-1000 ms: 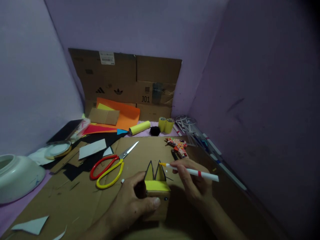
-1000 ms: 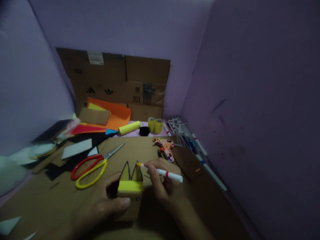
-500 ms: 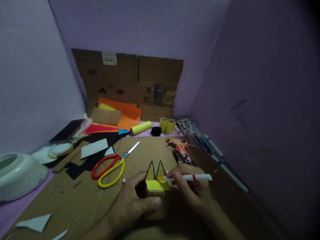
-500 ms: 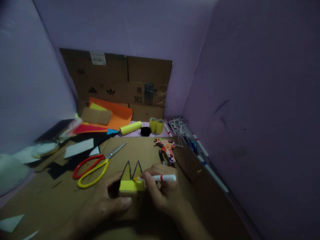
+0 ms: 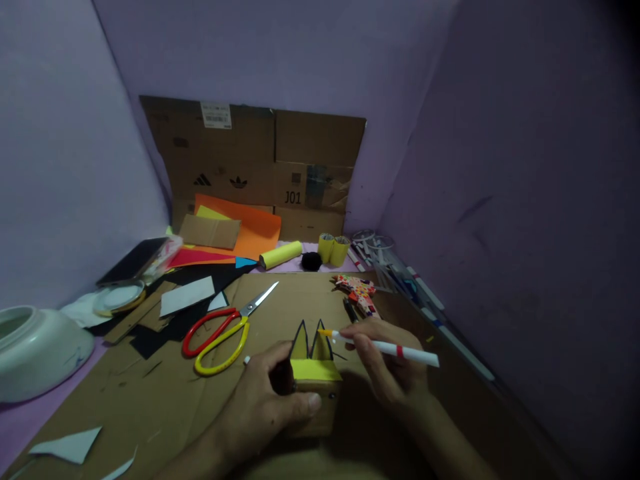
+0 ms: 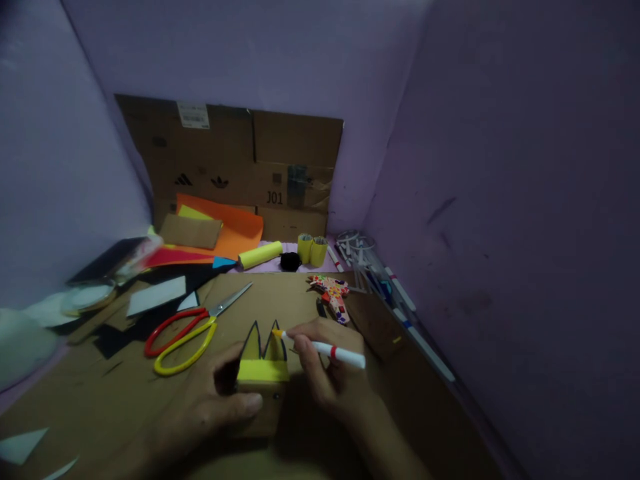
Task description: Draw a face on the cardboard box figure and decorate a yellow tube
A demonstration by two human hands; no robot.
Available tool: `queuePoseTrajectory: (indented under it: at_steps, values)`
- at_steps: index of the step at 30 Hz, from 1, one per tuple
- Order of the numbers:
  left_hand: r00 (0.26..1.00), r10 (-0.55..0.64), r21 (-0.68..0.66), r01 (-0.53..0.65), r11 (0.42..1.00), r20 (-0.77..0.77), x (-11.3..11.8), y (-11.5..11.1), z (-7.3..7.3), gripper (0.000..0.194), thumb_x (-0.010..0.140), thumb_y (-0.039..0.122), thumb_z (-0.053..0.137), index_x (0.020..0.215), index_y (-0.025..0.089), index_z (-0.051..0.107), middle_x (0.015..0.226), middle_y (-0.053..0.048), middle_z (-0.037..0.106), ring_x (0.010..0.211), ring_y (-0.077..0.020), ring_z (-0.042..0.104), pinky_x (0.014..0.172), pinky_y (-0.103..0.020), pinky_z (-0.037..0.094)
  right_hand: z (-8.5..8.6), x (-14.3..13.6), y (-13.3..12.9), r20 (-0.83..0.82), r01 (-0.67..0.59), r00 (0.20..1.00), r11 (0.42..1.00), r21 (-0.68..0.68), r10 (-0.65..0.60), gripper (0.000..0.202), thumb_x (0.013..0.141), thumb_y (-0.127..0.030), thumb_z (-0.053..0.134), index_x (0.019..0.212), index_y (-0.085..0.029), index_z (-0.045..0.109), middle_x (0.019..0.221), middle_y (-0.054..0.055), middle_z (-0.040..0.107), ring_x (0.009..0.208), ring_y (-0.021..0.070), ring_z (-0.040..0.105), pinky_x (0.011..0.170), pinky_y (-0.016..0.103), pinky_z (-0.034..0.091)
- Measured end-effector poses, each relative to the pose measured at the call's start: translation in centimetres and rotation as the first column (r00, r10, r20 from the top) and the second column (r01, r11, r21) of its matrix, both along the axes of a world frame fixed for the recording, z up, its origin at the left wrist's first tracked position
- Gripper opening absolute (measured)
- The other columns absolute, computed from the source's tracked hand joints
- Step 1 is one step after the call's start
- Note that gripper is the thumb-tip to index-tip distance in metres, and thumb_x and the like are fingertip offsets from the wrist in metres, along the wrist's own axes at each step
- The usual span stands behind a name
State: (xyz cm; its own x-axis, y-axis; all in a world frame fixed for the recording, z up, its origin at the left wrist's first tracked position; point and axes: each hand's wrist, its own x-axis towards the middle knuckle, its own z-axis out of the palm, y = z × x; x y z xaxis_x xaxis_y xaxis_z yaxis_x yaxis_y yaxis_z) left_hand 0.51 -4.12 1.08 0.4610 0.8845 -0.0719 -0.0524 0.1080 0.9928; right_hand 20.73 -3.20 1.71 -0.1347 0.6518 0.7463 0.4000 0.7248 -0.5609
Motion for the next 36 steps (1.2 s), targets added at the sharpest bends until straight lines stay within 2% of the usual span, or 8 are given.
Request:
queuePoseTrajectory:
  at_steps: [4, 9, 16, 20, 23, 30, 36]
  values:
    - [1.000, 0.011, 0.004, -0.011, 1.000, -0.029, -0.1, 0.0, 0.0, 0.035, 0.064, 0.029, 0.075, 0.094, 0.016, 0.063, 0.086, -0.003, 0.067, 0.085, -0.0245, 0.059, 0.074, -0.033, 0.045, 0.1, 0.0, 0.1, 0.045, -0.033, 0.998, 0.999, -0.002, 0.033, 0.018, 0.090, -0.013, 0.052, 0.084, -0.019, 0.067, 0.067, 0.003, 0.068, 0.056, 0.0138, 0.064, 0.052, 0.025, 0.047]
    - [0.985, 0.073, 0.018, -0.071, 0.997, -0.157, -0.2, 0.0, 0.3, 0.030, 0.059, 0.030, 0.074, 0.083, 0.016, 0.062, 0.076, 0.000, 0.063, 0.073, -0.0207, 0.055, 0.063, -0.029, 0.041, 0.2, -0.1, 0.0, 0.102, -0.123, 0.986, 0.990, -0.064, 0.129, 0.021, 0.090, -0.015, 0.051, 0.078, -0.017, 0.067, 0.061, 0.002, 0.067, 0.052, 0.0136, 0.062, 0.050, 0.025, 0.045]
    - [1.000, -0.026, -0.022, 0.027, 0.999, 0.015, -0.1, -0.1, 0.2, 0.041, 0.065, 0.026, 0.074, 0.104, 0.018, 0.064, 0.098, -0.004, 0.070, 0.093, -0.0264, 0.061, 0.082, -0.036, 0.045, 0.1, 0.4, -0.1, -0.078, -0.013, 0.997, 0.999, -0.034, 0.010, 0.020, 0.090, -0.013, 0.052, 0.088, -0.020, 0.070, 0.069, 0.002, 0.068, 0.058, 0.0142, 0.063, 0.051, 0.024, 0.047]
    - [0.999, 0.009, 0.000, -0.009, 1.000, -0.033, -0.1, 0.0, 0.0, 0.034, 0.065, 0.024, 0.074, 0.097, 0.018, 0.064, 0.091, -0.003, 0.069, 0.090, -0.0262, 0.061, 0.078, -0.034, 0.045, 0.3, 0.5, 0.0, -0.024, -0.019, 1.000, 1.000, -0.001, 0.019, 0.018, 0.089, -0.012, 0.053, 0.089, -0.020, 0.069, 0.071, 0.002, 0.069, 0.058, 0.0144, 0.063, 0.052, 0.025, 0.048]
    - [0.999, 0.003, 0.012, -0.003, 1.000, -0.038, -0.2, 0.0, -0.1, 0.033, 0.065, 0.025, 0.074, 0.096, 0.017, 0.063, 0.088, -0.003, 0.067, 0.090, -0.0265, 0.061, 0.077, -0.034, 0.046, 0.7, 0.5, 0.2, 0.018, -0.011, 1.000, 1.000, 0.016, 0.011, 0.019, 0.088, -0.012, 0.052, 0.083, -0.018, 0.069, 0.065, 0.002, 0.066, 0.053, 0.0131, 0.060, 0.049, 0.025, 0.045]
    - [0.994, 0.057, 0.021, -0.055, 0.998, -0.093, -0.3, 0.0, -0.7, 0.039, 0.062, 0.029, 0.077, 0.096, 0.017, 0.064, 0.090, -0.003, 0.070, 0.086, -0.0254, 0.062, 0.073, -0.031, 0.046, 1.2, 0.8, 0.3, 0.108, -0.074, 0.991, 0.996, -0.053, 0.079, 0.024, 0.087, -0.014, 0.052, 0.068, -0.017, 0.066, 0.055, 0.001, 0.063, 0.047, 0.0120, 0.059, 0.047, 0.023, 0.042]
    - [0.999, -0.002, 0.006, 0.002, 1.000, -0.039, -0.2, 0.0, 0.0, 0.037, 0.064, 0.028, 0.074, 0.098, 0.017, 0.065, 0.089, -0.004, 0.069, 0.090, -0.0276, 0.062, 0.077, -0.033, 0.047, 0.9, 1.0, 0.3, -0.046, -0.060, 0.997, 0.997, -0.039, 0.058, 0.020, 0.088, -0.013, 0.052, 0.082, -0.018, 0.070, 0.065, 0.002, 0.067, 0.053, 0.0127, 0.060, 0.049, 0.023, 0.044]
